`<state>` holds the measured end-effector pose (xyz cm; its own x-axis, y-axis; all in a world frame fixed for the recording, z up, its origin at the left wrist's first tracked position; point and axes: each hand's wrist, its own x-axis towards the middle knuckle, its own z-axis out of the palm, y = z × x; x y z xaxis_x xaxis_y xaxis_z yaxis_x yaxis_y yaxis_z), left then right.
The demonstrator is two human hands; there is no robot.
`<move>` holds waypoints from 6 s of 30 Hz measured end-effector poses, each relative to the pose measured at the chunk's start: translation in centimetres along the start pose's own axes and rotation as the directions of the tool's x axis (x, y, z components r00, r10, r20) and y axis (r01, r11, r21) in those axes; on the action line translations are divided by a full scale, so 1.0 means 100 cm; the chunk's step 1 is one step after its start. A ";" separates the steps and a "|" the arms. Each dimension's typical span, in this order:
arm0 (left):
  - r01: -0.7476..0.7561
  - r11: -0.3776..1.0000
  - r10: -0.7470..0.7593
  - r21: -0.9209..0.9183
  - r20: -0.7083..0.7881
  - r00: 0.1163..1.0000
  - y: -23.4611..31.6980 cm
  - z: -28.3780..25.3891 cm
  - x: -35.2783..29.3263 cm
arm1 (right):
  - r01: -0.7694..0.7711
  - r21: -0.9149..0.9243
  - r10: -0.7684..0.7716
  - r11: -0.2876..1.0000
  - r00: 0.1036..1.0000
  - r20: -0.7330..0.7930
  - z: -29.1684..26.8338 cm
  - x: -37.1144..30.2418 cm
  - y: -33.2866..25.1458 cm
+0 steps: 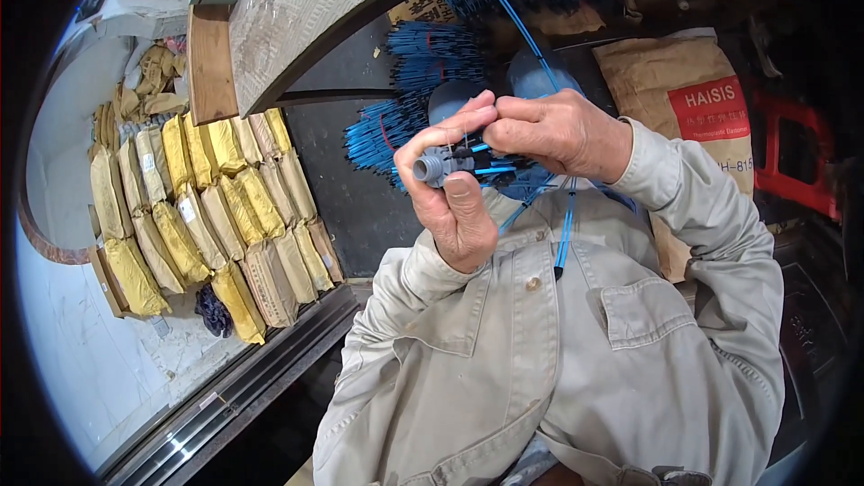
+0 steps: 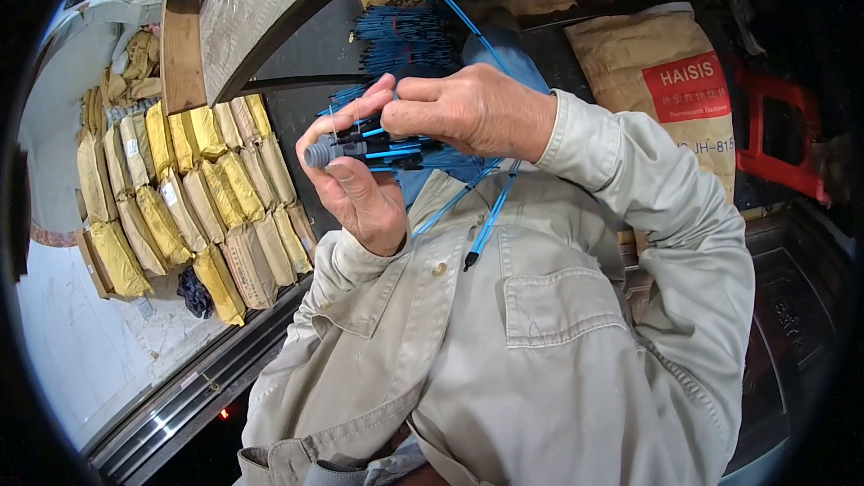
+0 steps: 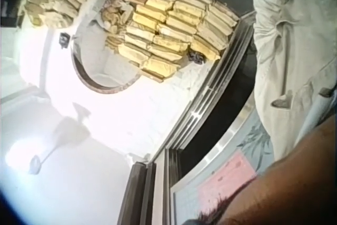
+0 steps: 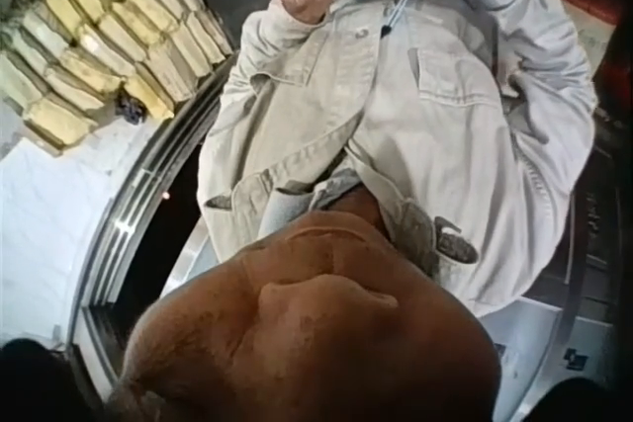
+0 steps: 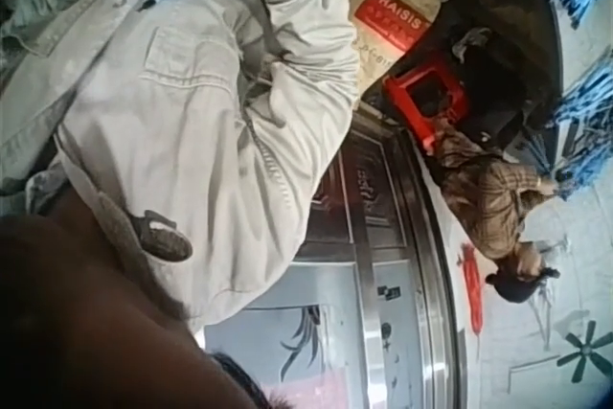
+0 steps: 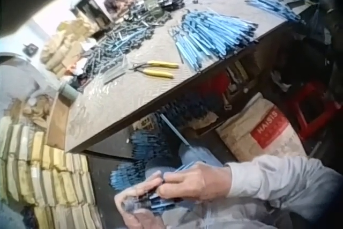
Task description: The person assembles blue plastic spokes into a central hub component using a crimping tool.
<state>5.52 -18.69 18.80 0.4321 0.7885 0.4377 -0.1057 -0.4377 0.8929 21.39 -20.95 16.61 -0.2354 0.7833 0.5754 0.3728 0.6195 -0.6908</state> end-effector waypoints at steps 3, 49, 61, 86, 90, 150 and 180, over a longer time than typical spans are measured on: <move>-0.044 0.996 0.044 -0.080 -0.008 0.999 0.000 0.006 -0.001 | -0.033 0.008 0.033 0.999 0.996 0.079 -0.005 -0.002 -0.004; -0.081 0.969 0.222 -0.233 0.677 0.702 0.055 -0.039 0.005 | -0.833 0.447 0.427 0.327 0.552 0.716 0.092 0.030 0.104; -0.041 0.987 0.125 -0.155 0.582 0.804 0.043 -0.070 0.021 | -0.896 0.396 0.310 0.202 0.442 0.842 0.064 0.049 0.041; 0.093 0.979 -0.048 0.182 -0.235 0.971 -0.002 -0.099 -0.003 | -0.438 -0.022 0.427 0.899 0.887 -0.176 -0.066 0.129 0.089; 0.152 0.968 -0.103 0.201 -0.237 0.966 0.008 -0.096 0.000 | -0.328 -0.049 0.331 0.943 0.927 0.177 -0.006 0.079 -0.025; 0.093 0.987 -0.075 0.133 -0.132 0.988 0.016 -0.106 -0.007 | 0.367 -0.616 -0.134 0.697 0.911 0.390 -0.008 0.092 -0.033; 0.067 0.970 -0.020 -0.234 0.199 0.980 -0.009 -0.133 0.004 | -0.950 0.311 0.222 -0.037 0.296 0.929 -0.025 0.022 -0.054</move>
<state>-6.10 -12.23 19.59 0.6037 0.6953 0.3899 -0.2827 -0.2706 0.9203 21.09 -22.67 22.67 -0.8207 0.4174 -0.3902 -0.0696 -0.7508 -0.6568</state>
